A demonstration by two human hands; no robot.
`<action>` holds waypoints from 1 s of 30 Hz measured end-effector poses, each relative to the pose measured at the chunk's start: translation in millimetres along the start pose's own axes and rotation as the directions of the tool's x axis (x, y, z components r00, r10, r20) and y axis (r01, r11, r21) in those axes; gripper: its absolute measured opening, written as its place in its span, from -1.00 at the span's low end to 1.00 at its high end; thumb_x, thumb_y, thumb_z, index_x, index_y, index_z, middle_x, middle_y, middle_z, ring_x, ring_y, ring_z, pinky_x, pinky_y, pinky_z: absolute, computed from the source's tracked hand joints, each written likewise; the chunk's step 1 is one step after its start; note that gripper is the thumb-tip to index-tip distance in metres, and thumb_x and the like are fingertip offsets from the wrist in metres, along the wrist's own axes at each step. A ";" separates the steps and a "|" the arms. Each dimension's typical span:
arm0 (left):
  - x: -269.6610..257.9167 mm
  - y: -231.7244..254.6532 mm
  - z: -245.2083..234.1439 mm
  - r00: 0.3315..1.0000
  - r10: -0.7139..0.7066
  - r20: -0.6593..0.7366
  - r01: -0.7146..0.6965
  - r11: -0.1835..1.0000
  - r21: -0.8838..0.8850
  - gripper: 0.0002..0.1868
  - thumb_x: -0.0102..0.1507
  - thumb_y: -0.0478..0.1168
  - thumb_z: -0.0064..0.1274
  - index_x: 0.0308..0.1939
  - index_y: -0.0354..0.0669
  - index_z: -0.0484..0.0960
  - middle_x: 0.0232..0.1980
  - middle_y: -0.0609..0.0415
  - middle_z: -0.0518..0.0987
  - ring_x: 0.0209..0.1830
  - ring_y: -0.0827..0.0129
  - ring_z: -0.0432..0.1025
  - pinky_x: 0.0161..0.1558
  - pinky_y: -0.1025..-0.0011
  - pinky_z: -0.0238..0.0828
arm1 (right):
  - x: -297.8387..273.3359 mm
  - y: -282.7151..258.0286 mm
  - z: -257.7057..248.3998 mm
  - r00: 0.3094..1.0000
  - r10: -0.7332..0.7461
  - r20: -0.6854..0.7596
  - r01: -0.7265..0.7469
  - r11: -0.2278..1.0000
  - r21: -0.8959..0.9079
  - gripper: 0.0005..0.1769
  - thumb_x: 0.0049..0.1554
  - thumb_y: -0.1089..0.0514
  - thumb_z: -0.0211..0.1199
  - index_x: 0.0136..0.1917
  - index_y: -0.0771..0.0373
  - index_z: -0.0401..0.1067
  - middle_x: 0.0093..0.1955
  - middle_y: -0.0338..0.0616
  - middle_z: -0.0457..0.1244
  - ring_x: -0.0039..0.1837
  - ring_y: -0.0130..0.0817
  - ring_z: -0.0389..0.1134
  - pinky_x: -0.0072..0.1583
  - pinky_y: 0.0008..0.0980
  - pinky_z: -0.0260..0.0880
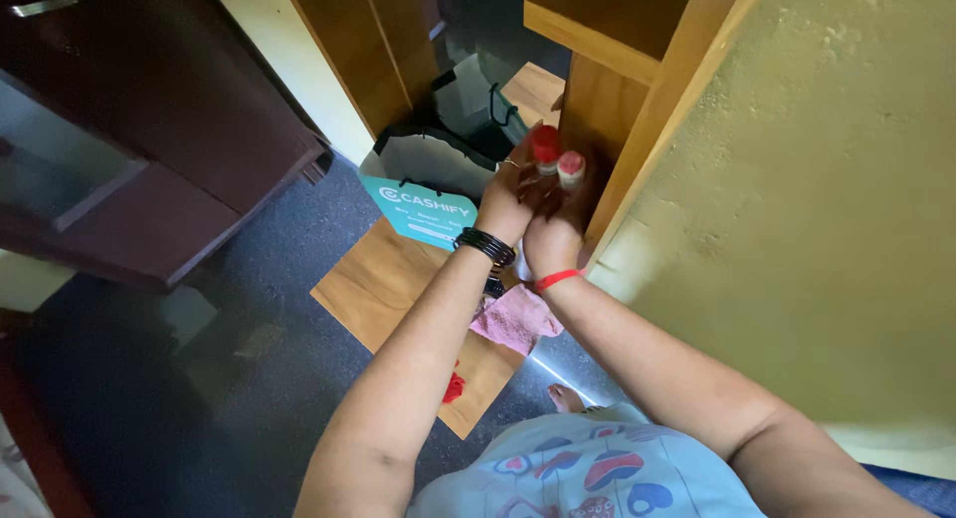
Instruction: The person sweeps the floor with a traditional broom, moving debris toward a corner. They then wipe a small wooden table with a cloth, rearranging items like bottles and a bag to clean the surface. Finally, they resume sweeping the floor.
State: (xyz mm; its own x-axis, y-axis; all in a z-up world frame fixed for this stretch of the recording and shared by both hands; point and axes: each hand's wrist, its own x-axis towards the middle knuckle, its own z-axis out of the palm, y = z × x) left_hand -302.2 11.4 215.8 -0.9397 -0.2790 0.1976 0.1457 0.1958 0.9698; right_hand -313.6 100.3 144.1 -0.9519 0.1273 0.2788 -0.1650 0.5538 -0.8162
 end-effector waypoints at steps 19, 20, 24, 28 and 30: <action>-15.1 -23.2 1.5 0.959 0.253 0.130 -0.281 0.914 0.294 -0.02 -0.02 -0.48 0.14 0.51 -0.29 0.19 0.27 -0.35 0.46 0.28 -0.16 0.36 0.24 0.18 0.34 | -53.5 -62.8 -106.9 0.937 0.076 0.341 -0.204 0.911 0.359 -0.50 0.28 0.21 0.12 0.38 0.53 0.13 0.22 0.23 0.33 0.20 -0.15 0.41 0.17 -0.23 0.43; -11.9 -25.6 3.3 0.968 0.217 0.126 -0.247 0.912 0.328 -0.05 -0.02 -0.46 0.14 0.49 -0.28 0.23 0.21 -0.34 0.50 0.24 -0.18 0.39 0.22 0.17 0.37 | -57.5 -60.4 -111.9 0.924 -0.010 0.382 -0.176 0.876 0.449 -0.41 0.27 0.23 0.10 0.46 0.50 -0.02 0.29 0.24 0.26 0.25 -0.12 0.35 0.21 -0.23 0.40; -11.5 -37.3 9.1 0.969 0.218 0.112 -0.245 0.868 0.431 -0.19 -0.06 -0.44 0.16 0.32 -0.33 0.38 0.10 -0.37 0.55 0.17 -0.25 0.40 0.18 0.11 0.37 | -83.9 -47.5 -150.9 0.817 -0.516 0.257 0.433 0.844 0.317 -0.18 0.22 0.28 0.11 0.61 0.47 -0.21 0.49 0.46 0.05 0.46 0.20 0.13 0.37 -0.08 0.22; -13.9 -44.0 17.4 0.973 0.228 0.036 -0.220 0.870 0.442 -0.48 -0.01 -0.44 0.14 0.06 -0.31 0.56 0.08 -0.32 0.60 0.16 -0.20 0.45 0.19 0.13 0.42 | -99.3 -13.9 -172.8 0.646 -0.611 0.459 0.494 0.792 0.359 -0.33 0.22 0.34 0.09 0.58 0.35 0.08 0.51 0.29 0.15 0.50 0.20 0.21 0.44 -0.04 0.21; -15.3 -37.3 15.6 0.980 0.200 0.014 -0.186 0.883 0.430 -0.53 -0.01 -0.43 0.15 0.00 -0.34 0.56 0.05 -0.33 0.60 0.13 -0.20 0.45 0.15 0.12 0.45 | -98.6 14.7 -163.6 0.579 -0.458 0.674 0.424 0.876 0.231 -0.34 0.13 0.28 0.16 0.51 0.23 0.22 0.36 0.14 0.25 0.36 0.08 0.30 0.39 -0.12 0.30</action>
State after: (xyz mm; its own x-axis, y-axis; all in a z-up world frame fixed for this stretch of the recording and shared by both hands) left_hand -298.1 23.1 174.4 -0.8956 -0.2214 0.3857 0.1711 0.6290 0.7583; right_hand -179.9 230.5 187.4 -0.6500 -0.7347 0.1942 -0.6077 0.3491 -0.7134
